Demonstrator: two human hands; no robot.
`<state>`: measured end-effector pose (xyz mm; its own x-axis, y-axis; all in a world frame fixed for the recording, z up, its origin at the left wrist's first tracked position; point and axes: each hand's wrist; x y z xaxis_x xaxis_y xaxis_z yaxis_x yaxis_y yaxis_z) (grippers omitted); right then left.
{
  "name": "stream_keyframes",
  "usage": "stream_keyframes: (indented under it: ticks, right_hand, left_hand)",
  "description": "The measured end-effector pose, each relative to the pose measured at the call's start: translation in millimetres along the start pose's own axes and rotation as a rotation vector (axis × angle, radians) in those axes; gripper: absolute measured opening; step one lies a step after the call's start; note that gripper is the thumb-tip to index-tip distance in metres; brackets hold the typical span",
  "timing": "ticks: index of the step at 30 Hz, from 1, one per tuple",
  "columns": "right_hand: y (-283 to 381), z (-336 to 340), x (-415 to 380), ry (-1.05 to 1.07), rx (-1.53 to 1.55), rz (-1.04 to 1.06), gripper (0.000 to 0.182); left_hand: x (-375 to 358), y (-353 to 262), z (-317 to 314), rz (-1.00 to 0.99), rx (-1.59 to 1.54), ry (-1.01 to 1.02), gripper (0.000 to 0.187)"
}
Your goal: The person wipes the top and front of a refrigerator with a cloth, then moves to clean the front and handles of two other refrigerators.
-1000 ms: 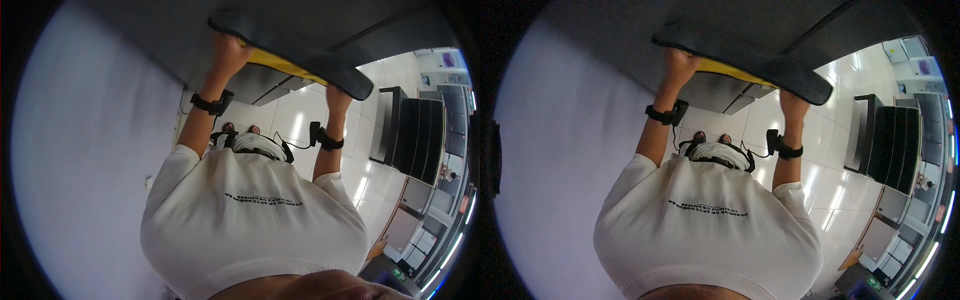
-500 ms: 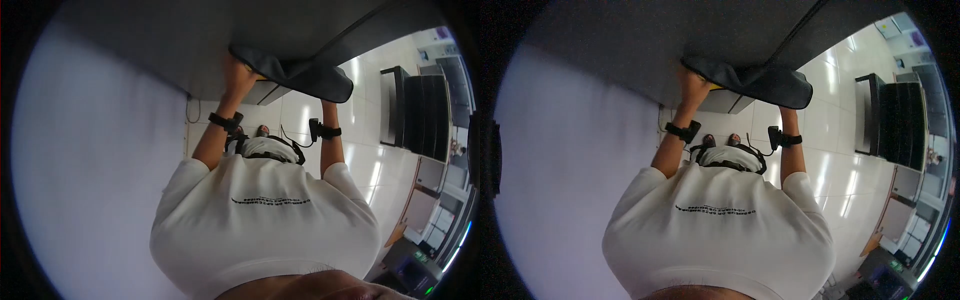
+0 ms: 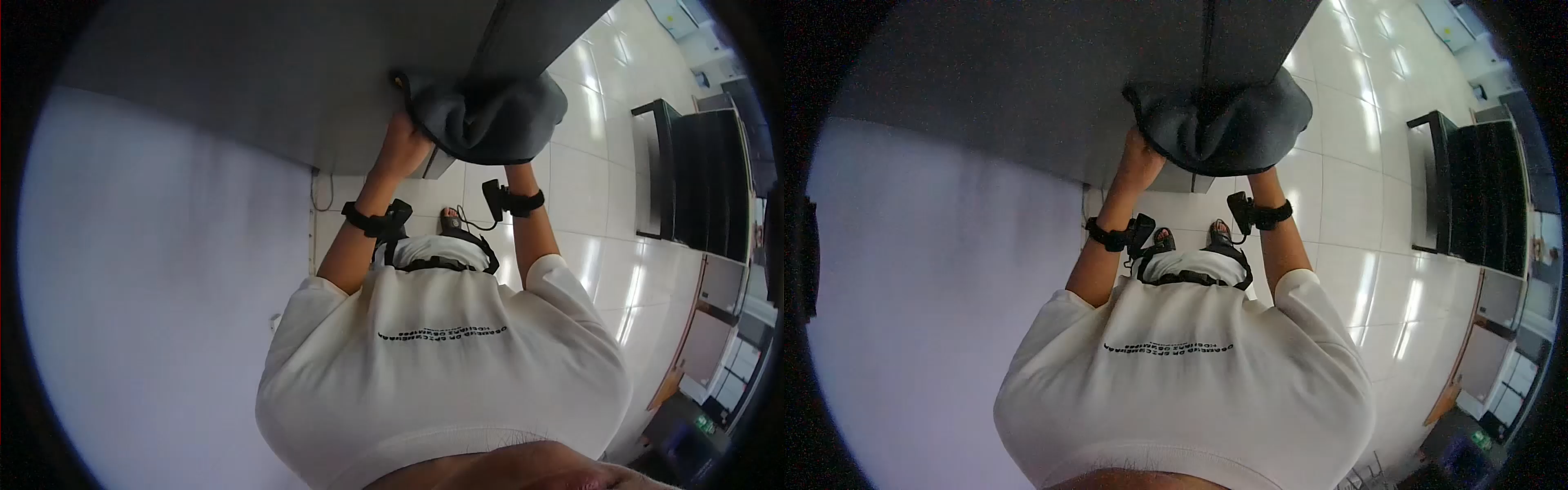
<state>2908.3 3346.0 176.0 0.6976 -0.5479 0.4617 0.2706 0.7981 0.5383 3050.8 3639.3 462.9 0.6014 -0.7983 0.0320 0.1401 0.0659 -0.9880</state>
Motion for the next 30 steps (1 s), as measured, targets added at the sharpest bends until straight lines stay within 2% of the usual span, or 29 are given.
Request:
stream_keyframes:
  ticks: [1,2,3,4,5,7,8,9,10,12,13,15,16,18,21,22,23,24,28,30]
  right_hand:
    - [11.7,-9.7,-12.5,0.119,0.242,-0.216,0.060]
    - [45.2,-6.1,-14.5,0.122,0.254,-0.214,0.060]
    - [99.9,13.1,-8.5,0.060,0.360,-0.008,0.060]
    - [125.6,28.6,-1.3,-0.007,0.461,0.200,0.060]
    - [94.6,-9.5,-14.0,0.053,0.129,0.391,0.056]
    - [162.7,86.0,30.9,0.073,0.142,0.508,0.060]
    - [163.7,97.9,42.6,0.076,0.149,0.507,0.060]
    - [163.6,101.4,40.5,0.009,0.176,0.594,0.058]
    - [159.7,107.0,40.6,-0.059,0.207,0.680,0.057]
    - [148.6,102.6,48.1,-0.010,0.247,0.695,0.057]
    - [145.1,98.0,50.5,0.038,0.284,0.699,0.058]
    - [131.9,82.5,50.6,0.049,0.216,0.776,0.063]
    - [126.1,75.9,49.9,0.073,0.206,0.793,0.064]
    - [110.9,53.1,47.8,0.121,0.167,0.829,0.066]
    - [108.5,52.1,39.3,0.186,0.127,0.852,0.068]
    - [119.4,59.0,34.4,0.188,0.337,0.779,0.066]
    - [135.4,71.0,33.5,0.187,0.548,0.696,0.064]
    - [144.2,82.0,39.8,0.139,0.483,0.753,0.060]
    - [125.4,87.2,52.2,0.093,0.369,0.823,0.057]
    - [145.2,119.9,71.2,0.412,0.388,0.847,0.062]
  left_hand:
    - [-0.3,11.4,-7.4,0.003,0.010,-0.010,0.022]
    - [0.9,25.8,-16.2,0.059,0.065,-0.029,0.022]
    - [1.3,32.8,-25.2,0.113,0.120,-0.046,0.023]
    - [-0.4,29.9,-37.0,0.233,0.148,-0.080,0.023]
    - [0.4,32.5,-45.3,0.230,0.155,-0.084,0.023]
    - [6.1,35.9,-56.8,-0.029,0.095,-0.136,0.021]
    - [11.2,23.2,-57.1,-0.116,0.151,-0.132,0.030]
    - [7.8,11.9,-59.2,-0.103,0.150,-0.139,0.030]
    - [9.5,-9.5,-63.5,-0.183,0.172,-0.224,0.037]
    - [16.3,-33.6,-67.0,-0.338,0.243,-0.368,0.056]
    - [18.1,-35.4,-69.8,-0.340,0.251,-0.385,0.056]
    - [22.4,-43.0,-77.1,-0.335,0.492,-0.588,0.057]
    - [21.8,-42.2,-78.7,-0.333,0.501,-0.604,0.057]
    - [21.3,-22.4,-78.2,-0.267,0.527,-0.551,0.068]
    - [11.6,-13.2,-81.8,-0.180,0.427,-0.531,0.063]
    - [10.0,-10.4,-82.6,-0.175,0.424,-0.535,0.063]
    - [8.8,-10.1,-81.9,-0.188,0.442,-0.553,0.056]
    - [10.5,-11.1,-81.5,-0.213,0.457,-0.572,0.048]
    - [10.8,-8.0,-81.2,-0.258,0.510,-0.605,0.046]
    - [-2.4,-21.7,-69.6,-0.288,0.413,-0.595,0.042]
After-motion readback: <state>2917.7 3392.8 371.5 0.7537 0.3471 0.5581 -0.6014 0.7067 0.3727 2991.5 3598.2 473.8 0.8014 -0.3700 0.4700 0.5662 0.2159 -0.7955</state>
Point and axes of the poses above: each hand's wrist, its own x-axis towards the middle knuckle, its own z-axis out of the back of the hand, y = z × x, and after that the axes turned 13 degrees about z, right-handed
